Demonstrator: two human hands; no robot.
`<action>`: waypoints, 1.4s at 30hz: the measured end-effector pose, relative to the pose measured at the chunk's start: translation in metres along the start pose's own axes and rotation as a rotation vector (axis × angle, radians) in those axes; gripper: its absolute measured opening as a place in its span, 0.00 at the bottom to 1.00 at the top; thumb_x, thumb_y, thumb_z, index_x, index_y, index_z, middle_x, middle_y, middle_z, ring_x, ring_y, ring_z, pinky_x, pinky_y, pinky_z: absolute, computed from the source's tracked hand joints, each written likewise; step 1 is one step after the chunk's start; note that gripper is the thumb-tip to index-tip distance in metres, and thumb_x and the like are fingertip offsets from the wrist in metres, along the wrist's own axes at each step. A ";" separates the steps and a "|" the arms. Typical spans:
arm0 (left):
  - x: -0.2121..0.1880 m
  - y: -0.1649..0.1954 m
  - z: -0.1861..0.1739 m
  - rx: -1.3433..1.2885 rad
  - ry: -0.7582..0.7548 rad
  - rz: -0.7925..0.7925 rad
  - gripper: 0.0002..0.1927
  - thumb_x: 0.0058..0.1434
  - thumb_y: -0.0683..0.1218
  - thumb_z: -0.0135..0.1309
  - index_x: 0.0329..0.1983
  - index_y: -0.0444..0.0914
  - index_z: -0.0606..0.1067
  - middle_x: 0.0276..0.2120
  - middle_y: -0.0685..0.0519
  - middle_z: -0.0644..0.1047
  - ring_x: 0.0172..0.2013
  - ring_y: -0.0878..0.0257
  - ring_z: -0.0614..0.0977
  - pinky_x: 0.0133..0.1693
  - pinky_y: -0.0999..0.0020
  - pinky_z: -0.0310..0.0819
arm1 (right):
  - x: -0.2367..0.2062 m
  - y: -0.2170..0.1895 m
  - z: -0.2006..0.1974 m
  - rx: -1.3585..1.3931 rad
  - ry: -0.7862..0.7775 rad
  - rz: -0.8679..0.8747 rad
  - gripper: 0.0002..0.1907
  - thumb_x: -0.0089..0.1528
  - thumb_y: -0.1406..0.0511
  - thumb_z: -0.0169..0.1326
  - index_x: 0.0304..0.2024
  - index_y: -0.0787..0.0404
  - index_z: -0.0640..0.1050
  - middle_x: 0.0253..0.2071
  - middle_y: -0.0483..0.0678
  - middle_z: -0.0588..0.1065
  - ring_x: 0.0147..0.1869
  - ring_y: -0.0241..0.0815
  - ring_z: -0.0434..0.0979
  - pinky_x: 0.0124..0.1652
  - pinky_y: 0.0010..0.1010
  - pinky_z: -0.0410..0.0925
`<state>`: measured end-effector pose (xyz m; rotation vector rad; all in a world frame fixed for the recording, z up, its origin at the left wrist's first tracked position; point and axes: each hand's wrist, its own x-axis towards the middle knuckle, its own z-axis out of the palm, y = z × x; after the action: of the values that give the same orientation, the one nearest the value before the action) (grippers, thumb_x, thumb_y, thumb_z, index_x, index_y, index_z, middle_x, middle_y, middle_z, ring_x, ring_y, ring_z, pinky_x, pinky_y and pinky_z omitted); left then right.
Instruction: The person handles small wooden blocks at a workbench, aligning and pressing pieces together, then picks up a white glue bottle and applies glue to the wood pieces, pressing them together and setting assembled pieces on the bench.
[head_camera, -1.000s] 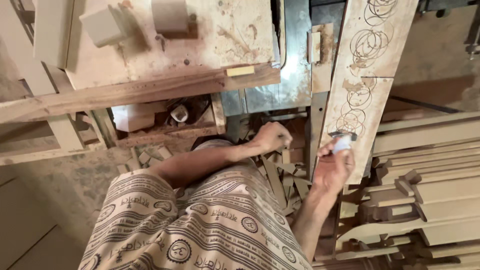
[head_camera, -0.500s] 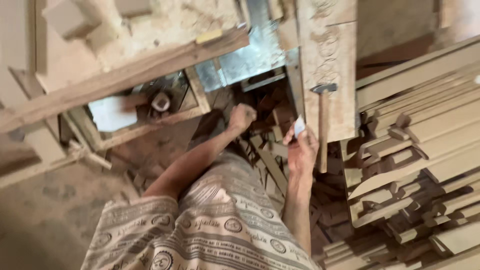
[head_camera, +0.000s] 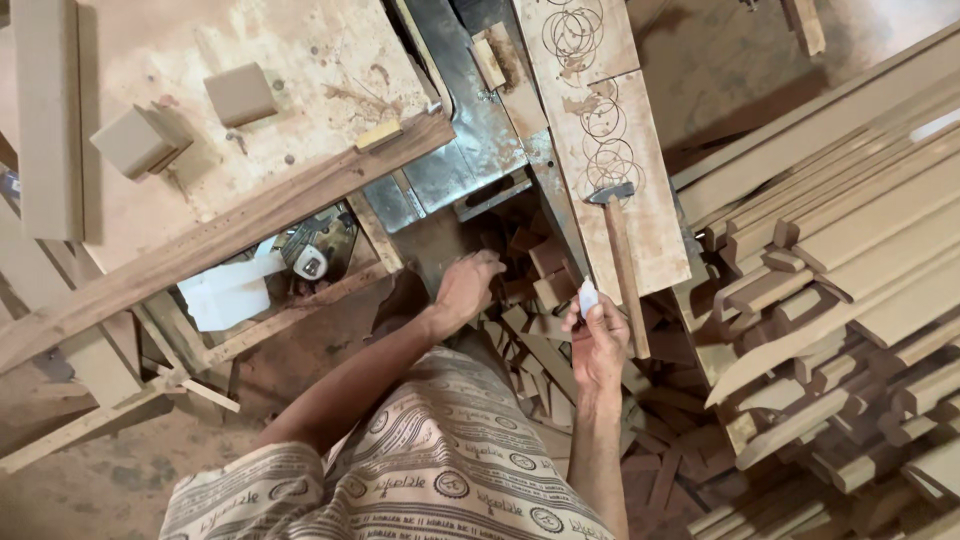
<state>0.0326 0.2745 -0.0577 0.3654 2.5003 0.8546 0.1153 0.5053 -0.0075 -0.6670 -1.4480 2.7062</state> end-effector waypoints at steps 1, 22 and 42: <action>0.000 0.001 -0.006 0.046 0.148 0.136 0.28 0.49 0.38 0.54 0.56 0.42 0.78 0.60 0.40 0.75 0.58 0.43 0.76 0.55 0.49 0.71 | 0.005 0.001 0.002 0.001 -0.016 -0.008 0.22 0.66 0.59 0.61 0.54 0.70 0.77 0.41 0.51 0.76 0.40 0.41 0.75 0.40 0.33 0.70; 0.188 -0.060 -0.160 0.067 0.333 0.126 0.19 0.59 0.53 0.62 0.36 0.30 0.77 0.63 0.34 0.69 0.65 0.41 0.68 0.65 0.41 0.57 | 0.132 0.025 0.087 0.012 0.065 0.065 0.18 0.68 0.64 0.61 0.55 0.69 0.75 0.46 0.54 0.74 0.47 0.46 0.73 0.48 0.39 0.68; 0.203 -0.058 -0.176 0.037 0.258 0.203 0.14 0.64 0.50 0.58 0.37 0.33 0.76 0.57 0.39 0.75 0.60 0.46 0.73 0.62 0.45 0.61 | 0.176 0.005 0.119 -0.428 0.243 -0.103 0.20 0.63 0.67 0.61 0.57 0.65 0.75 0.52 0.51 0.78 0.56 0.41 0.77 0.57 0.34 0.69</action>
<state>-0.2364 0.2201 -0.0416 0.5613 2.7535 0.9905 -0.0874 0.4421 -0.0182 -0.8681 -1.9428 2.1600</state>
